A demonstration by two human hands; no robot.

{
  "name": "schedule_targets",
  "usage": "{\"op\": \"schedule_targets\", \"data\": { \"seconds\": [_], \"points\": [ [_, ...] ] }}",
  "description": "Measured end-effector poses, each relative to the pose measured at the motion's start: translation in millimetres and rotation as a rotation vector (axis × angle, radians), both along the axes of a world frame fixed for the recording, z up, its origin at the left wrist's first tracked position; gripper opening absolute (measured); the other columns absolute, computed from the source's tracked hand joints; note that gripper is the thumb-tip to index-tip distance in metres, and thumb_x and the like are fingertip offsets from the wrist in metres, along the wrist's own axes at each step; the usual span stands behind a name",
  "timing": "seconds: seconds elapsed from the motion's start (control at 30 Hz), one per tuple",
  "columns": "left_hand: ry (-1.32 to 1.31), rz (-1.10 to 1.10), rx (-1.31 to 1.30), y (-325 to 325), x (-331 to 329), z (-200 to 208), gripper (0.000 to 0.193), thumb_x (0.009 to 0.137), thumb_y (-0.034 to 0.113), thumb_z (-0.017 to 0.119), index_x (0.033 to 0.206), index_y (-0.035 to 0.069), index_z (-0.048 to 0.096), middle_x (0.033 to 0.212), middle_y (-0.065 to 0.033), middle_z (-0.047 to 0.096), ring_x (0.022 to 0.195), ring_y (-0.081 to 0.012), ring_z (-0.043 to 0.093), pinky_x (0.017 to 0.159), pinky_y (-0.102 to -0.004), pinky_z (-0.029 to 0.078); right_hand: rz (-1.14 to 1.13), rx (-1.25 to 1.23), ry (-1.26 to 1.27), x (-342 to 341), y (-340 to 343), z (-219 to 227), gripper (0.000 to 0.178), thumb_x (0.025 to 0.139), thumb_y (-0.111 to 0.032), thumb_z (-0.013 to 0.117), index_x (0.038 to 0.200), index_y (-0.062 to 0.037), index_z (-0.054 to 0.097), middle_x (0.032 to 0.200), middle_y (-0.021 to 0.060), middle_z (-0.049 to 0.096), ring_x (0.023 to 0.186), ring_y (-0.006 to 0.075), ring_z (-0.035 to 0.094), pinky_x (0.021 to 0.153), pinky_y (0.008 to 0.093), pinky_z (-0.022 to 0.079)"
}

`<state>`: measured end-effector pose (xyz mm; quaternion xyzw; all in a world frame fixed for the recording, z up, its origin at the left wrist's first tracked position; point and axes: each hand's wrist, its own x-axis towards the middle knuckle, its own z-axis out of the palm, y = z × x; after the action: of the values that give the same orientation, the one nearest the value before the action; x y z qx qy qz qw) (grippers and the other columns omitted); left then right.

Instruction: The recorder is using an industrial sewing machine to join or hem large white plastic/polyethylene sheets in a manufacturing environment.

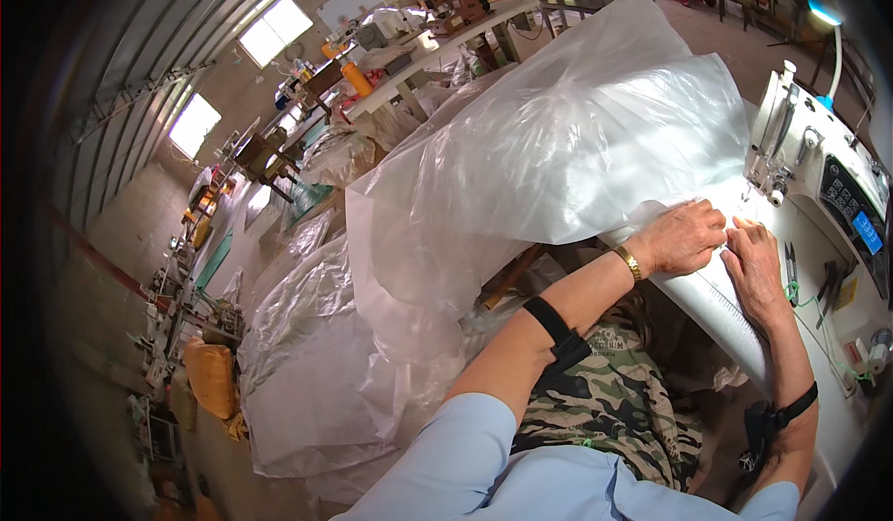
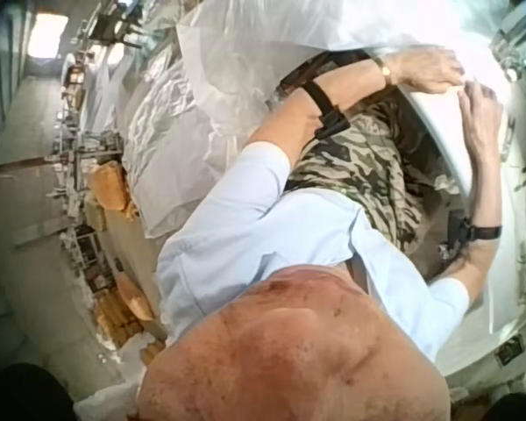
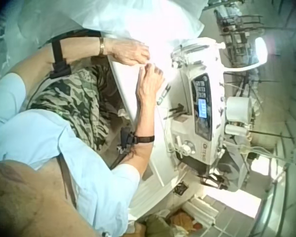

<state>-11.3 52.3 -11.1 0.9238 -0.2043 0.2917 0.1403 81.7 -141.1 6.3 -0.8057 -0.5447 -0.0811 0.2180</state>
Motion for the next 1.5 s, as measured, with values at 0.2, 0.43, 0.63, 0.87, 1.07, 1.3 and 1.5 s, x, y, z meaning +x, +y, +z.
{"op": "schedule_targets", "data": {
  "seconds": [0.2,0.43,0.63,0.87,1.07,1.3,1.5],
  "points": [
    [-0.019,-0.052,0.006,4.3,2.1,4.6,0.027,0.074,0.006,0.059,0.1,0.005,0.068,0.097,-0.0102,0.065,0.09,-0.0316,0.059,0.082,-0.0423,0.05,0.053,0.076,0.008,3.9,-2.5,-3.8,0.023,0.09,-0.018,0.064,0.107,-0.003,0.061,0.128,0.021,0.059,0.125,0.0379,0.049,0.109,0.0496,0.035],
    [0.08,0.006,0.054,0.5,5.1,10.0,0.03,0.08,0.007,0.062,0.109,0.002,0.071,0.11,-0.012,0.069,0.101,-0.0296,0.062,0.092,-0.0402,0.051,0.044,0.081,-0.048,12.6,-3.2,-12.3,0.028,0.094,-0.028,0.061,0.108,-0.0029,0.063,0.123,0.0187,0.064,0.121,0.0327,0.055,0.102,0.0481,0.038],
    [0.08,0.032,0.051,0.0,15.9,11.7,0.028,0.085,0.008,0.061,0.11,0.003,0.071,0.112,-0.0097,0.069,0.103,-0.0274,0.061,0.093,-0.0391,0.051,-0.007,0.03,-0.059,15.5,-1.9,-10.4,0.034,0.096,-0.032,0.06,0.113,-0.0024,0.065,0.122,0.0156,0.066,0.121,0.0299,0.055,0.102,0.0485,0.038],
    [0.088,0.032,0.021,6.7,31.2,10.8,0.029,0.087,0.011,0.062,0.115,0.004,0.069,0.114,-0.009,0.07,0.106,-0.028,0.061,0.095,-0.0402,0.05,-0.045,0.014,-0.102,18.9,-0.7,-9.6,0.037,0.095,-0.035,0.061,0.112,-0.0025,0.066,0.114,0.0135,0.067,0.116,0.0297,0.058,0.103,0.0481,0.038],
    [-0.145,0.112,-0.003,15.4,49.5,3.9,0.024,0.089,0.011,0.062,0.112,0.004,0.065,0.111,-0.0114,0.066,0.105,-0.0311,0.058,0.093,-0.0439,0.049,-0.067,0.049,-0.107,17.1,1.0,-8.1,0.039,0.094,-0.038,0.063,0.111,-0.0026,0.066,0.114,0.0138,0.067,0.115,0.0295,0.058,0.102,0.0467,0.039],
    [0.024,0.262,0.02,41.6,76.2,-2.7,0.006,0.088,0.005,0.063,0.092,0.0,0.064,0.095,-0.0151,0.061,0.098,-0.0338,0.059,0.084,-0.0445,0.052,-0.104,0.076,-0.144,14.2,-2.3,-8.2,0.042,0.09,-0.037,0.069,0.116,-0.0038,0.065,0.115,0.0135,0.066,0.112,0.0292,0.059,0.102,0.0452,0.039],
    [-0.039,0.314,0.003,50.9,91.9,-10.5,0.006,0.088,0.005,0.062,0.086,-0.001,0.063,0.091,-0.016,0.06,0.093,-0.0352,0.061,0.081,-0.0455,0.052,-0.587,-0.024,-0.397,13.1,-22.3,-0.8,0.048,0.085,-0.044,0.075,0.114,-0.0068,0.068,0.109,0.0105,0.066,0.109,0.0257,0.059,0.097,0.044,0.041]
  ]
}}
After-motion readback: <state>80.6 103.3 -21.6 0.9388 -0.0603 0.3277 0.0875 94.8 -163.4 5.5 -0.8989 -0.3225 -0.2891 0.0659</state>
